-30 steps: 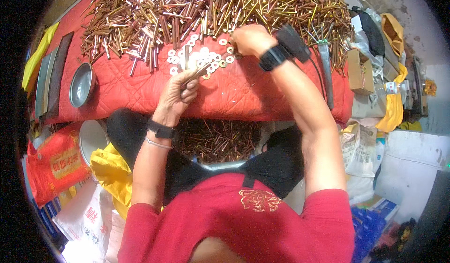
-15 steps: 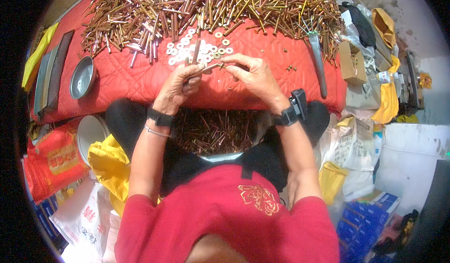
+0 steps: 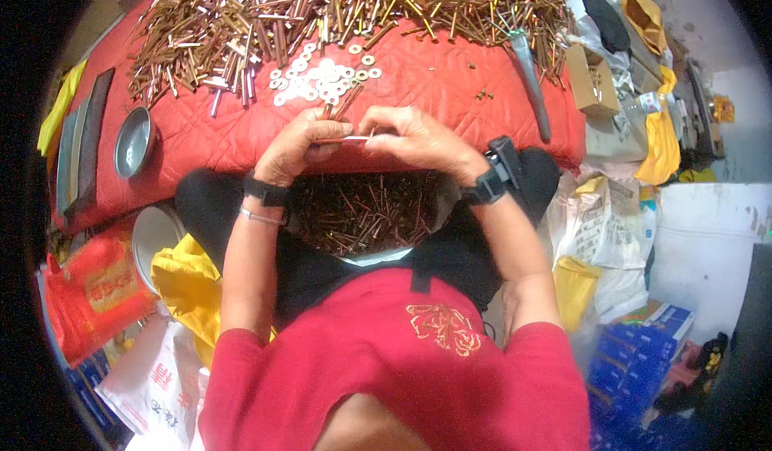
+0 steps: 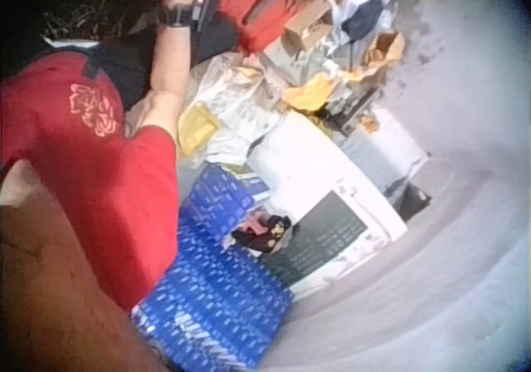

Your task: The person is assembling metal rods by sliding washers onto them and then sorting parts into bags.

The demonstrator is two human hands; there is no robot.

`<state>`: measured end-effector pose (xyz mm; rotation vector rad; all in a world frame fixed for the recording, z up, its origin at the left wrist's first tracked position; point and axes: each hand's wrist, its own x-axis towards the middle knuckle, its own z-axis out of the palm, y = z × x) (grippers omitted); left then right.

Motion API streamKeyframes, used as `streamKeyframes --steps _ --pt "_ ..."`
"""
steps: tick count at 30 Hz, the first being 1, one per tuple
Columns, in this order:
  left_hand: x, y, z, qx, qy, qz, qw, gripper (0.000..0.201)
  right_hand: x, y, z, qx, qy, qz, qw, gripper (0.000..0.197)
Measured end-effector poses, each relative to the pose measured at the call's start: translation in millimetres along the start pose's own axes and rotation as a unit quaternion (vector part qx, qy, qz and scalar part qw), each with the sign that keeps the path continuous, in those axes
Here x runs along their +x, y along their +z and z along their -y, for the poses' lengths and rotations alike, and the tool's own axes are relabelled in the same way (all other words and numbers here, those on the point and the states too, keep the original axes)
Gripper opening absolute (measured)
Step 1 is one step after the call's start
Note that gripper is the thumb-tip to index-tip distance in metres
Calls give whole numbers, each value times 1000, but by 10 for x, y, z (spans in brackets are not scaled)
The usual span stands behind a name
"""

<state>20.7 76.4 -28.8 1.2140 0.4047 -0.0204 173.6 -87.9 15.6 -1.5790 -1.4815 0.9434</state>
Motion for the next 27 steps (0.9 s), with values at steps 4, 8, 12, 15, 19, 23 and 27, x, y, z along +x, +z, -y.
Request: streamKeyframes --steps 4,8,12,15,19,23,27 --pt "132 -202 77 -309 18 27 950 34 -49 115 -115 129 61 -99 985 15" --pt "254 -228 194 -514 142 82 842 44 93 252 -105 267 97 -200 938 15" --pt "325 46 190 -382 174 -104 902 27 335 371 -251 155 61 -254 953 18" --pt "351 3 288 -431 175 -156 871 22 602 475 -164 -16 -31 -456 889 26" --pt "349 487 171 -386 106 -249 882 22 743 512 -186 26 -111 -474 873 24" --pt "304 31 324 -437 84 -127 886 28 569 -124 -456 -131 -89 -455 876 15" --pt "306 -54 199 -386 69 -97 915 33 96 -997 -1085 -437 -8 -413 799 16"
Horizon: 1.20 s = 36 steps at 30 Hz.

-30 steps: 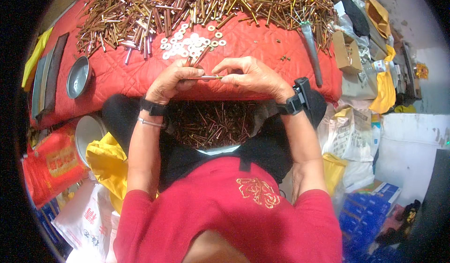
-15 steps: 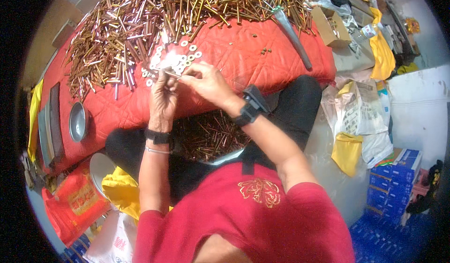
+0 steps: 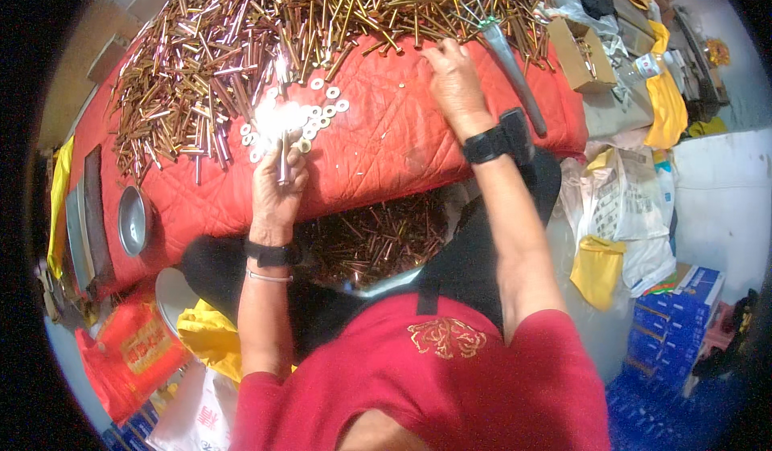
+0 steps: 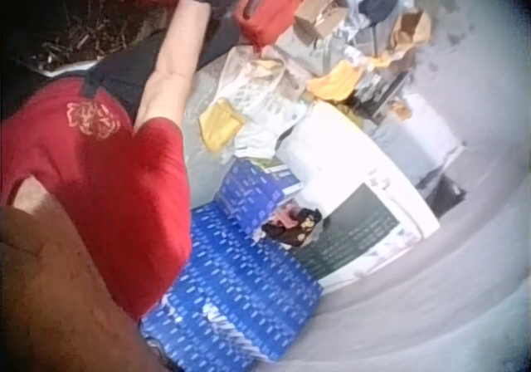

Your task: The person is assembling metal rods by sliding washers onto them and then sorting parts into bags.

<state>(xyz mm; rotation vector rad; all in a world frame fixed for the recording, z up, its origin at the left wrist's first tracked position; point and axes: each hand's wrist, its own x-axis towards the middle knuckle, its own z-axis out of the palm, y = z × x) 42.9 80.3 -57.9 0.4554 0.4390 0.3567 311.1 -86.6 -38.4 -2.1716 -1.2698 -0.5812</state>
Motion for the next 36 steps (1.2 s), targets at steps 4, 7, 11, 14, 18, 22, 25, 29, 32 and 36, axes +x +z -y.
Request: streamKeyframes --steps 4,7,11,14,18,22,25,29,32,36 --pt "-39 47 -20 69 1 10 998 35 -68 40 -322 -46 -26 114 992 16" --pt "-89 120 -5 116 25 0 993 33 -78 142 -271 10 20 88 996 6" --pt "-157 77 -5 140 32 -1 990 31 -104 45 381 224 120 67 965 11" --pt "-221 161 -25 157 12 29 987 30 -154 -36 965 480 223 142 836 12" --pt "-305 118 -44 159 10 37 987 24 -157 -44 1406 574 197 183 774 10" --pt "-313 157 -43 168 12 47 985 18 -165 -38 1450 563 149 195 789 9" --pt "-302 138 -70 168 -5 61 984 17 -126 -84 1427 544 92 196 811 9" --pt "-351 144 -138 204 1 80 976 16 -45 -290 1508 487 131 262 823 8" --pt "-365 204 -110 276 46 66 958 16 -22 -359 1469 387 130 332 850 17" --pt "-317 133 -79 296 51 75 951 18 -116 -261 1340 349 75 315 879 22"
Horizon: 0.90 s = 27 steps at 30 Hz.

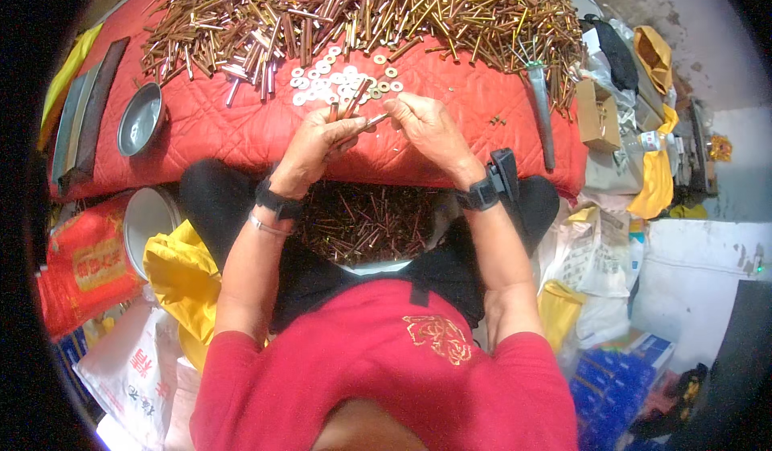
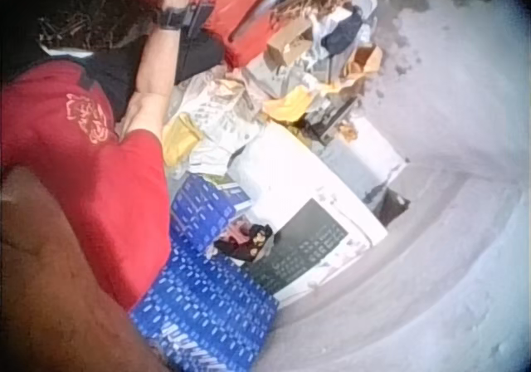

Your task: The person is assembling metal rods by sliding washers onto them and then sorting parts into bags.

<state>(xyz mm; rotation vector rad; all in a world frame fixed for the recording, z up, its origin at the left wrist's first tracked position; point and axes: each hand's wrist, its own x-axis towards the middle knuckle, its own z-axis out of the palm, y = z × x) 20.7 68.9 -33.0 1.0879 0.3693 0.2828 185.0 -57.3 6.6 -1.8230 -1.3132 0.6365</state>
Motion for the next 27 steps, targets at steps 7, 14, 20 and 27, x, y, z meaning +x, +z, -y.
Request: streamKeyframes --steps 7,14,20,27 --pt "-15 35 -47 -37 -21 1 999 20 78 184 66 -24 -156 -118 980 25" --pt "-28 2 -33 -45 -64 13 997 18 44 110 102 69 8 -73 995 33" --pt "-16 54 3 -28 -62 5 998 21 44 187 48 -36 -87 -107 990 35" --pt "-21 15 -45 -42 -55 8 998 19 8 204 62 23 -84 -109 990 35"
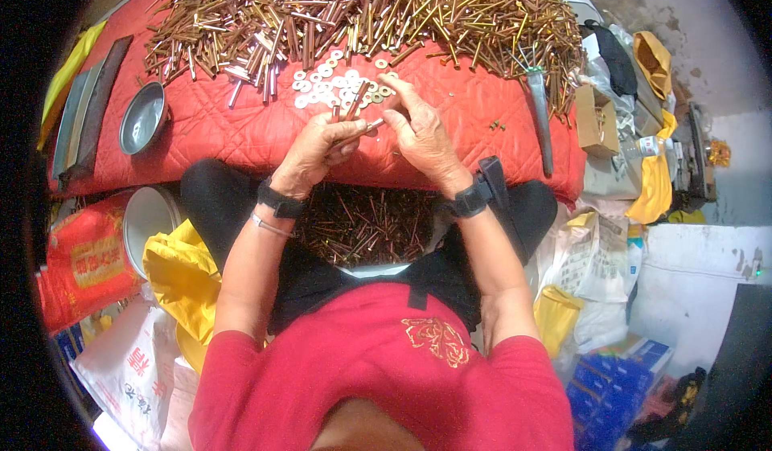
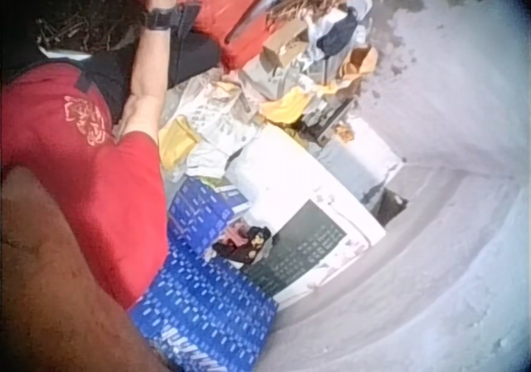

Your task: The person is assembling metal rods by sliding washers onto them and then sorting parts into bags.

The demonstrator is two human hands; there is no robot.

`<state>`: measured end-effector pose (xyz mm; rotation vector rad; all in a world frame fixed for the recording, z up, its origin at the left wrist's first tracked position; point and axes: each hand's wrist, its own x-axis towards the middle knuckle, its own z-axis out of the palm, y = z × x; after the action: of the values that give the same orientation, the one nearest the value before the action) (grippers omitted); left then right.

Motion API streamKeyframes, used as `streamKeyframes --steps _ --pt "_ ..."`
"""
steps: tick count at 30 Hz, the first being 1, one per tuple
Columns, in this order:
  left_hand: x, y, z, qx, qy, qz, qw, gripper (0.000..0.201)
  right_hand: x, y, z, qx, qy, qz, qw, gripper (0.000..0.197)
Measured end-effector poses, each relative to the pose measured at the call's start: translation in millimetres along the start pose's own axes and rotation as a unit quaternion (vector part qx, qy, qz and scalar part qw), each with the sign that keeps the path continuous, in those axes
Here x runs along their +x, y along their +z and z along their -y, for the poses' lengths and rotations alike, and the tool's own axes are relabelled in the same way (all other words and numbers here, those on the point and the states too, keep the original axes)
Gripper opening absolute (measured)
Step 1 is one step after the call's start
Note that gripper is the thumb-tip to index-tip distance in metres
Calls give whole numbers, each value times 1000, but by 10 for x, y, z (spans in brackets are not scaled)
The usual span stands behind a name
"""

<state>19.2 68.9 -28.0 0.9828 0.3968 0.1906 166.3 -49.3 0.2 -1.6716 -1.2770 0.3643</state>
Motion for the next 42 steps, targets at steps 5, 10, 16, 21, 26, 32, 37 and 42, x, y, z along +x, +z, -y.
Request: streamKeyframes --steps 5,10,16,21,26,32,37,42 --pt "-3 -20 20 20 -3 -1 1000 21 -9 0 -67 -22 19 -13 999 38" --pt "1 8 31 2 -1 8 1000 20 -26 -1 -6 -7 59 13 998 38" --pt "9 22 43 -4 -6 10 1000 21 -19 19 -33 5 1 -5 1000 41" --pt "13 8 35 3 -7 2 1000 21 -44 27 -2 -32 7 -13 999 41" --pt "26 6 65 3 -12 12 1000 21 -52 -25 -40 11 119 8 993 39" --pt "19 43 79 11 -25 7 1000 19 -39 -21 -115 66 89 43 993 35" --pt "35 3 65 -12 -23 3 1000 17 -82 67 -58 -6 6 -2 1000 30" --pt "59 41 147 117 20 -3 993 16 -134 23 -111 158 152 50 974 25"
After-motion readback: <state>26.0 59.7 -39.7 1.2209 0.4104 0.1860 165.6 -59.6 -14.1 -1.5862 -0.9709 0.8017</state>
